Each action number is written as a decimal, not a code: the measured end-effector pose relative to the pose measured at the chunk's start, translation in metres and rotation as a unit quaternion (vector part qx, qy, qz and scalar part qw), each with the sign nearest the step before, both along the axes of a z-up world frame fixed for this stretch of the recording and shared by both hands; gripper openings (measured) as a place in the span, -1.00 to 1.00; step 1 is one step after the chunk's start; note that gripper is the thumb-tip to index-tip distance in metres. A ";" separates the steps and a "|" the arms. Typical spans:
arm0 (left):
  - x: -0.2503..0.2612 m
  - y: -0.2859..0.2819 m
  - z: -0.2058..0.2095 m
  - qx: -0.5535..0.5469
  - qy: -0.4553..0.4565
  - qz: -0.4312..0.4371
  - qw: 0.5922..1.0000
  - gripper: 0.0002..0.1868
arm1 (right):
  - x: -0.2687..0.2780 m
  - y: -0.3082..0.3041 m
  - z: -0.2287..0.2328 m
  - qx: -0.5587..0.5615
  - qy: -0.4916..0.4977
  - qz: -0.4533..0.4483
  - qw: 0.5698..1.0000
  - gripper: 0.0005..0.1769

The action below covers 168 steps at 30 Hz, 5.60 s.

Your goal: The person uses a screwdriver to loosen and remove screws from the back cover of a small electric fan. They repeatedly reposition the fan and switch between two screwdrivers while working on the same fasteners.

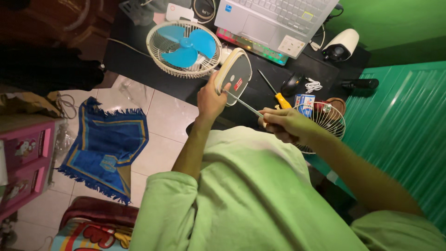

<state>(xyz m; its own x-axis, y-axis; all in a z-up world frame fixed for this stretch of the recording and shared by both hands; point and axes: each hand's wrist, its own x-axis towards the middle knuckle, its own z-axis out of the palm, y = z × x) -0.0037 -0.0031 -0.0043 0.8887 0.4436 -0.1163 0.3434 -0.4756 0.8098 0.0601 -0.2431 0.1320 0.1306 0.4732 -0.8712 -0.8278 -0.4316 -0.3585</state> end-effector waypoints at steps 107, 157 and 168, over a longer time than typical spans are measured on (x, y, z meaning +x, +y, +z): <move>-0.023 0.041 0.011 -0.217 -0.191 -0.012 0.957 -0.24 | -0.005 0.050 0.036 -0.049 -0.621 0.273 0.733 -0.61; 0.003 0.023 0.005 -0.144 -0.204 -0.011 0.968 -0.27 | -0.025 0.047 0.041 -0.097 -0.741 0.303 0.592 -0.61; -0.001 0.029 0.001 -0.167 -0.191 0.002 0.967 -0.31 | 0.016 0.008 -0.019 -0.044 -0.355 0.140 0.923 -0.59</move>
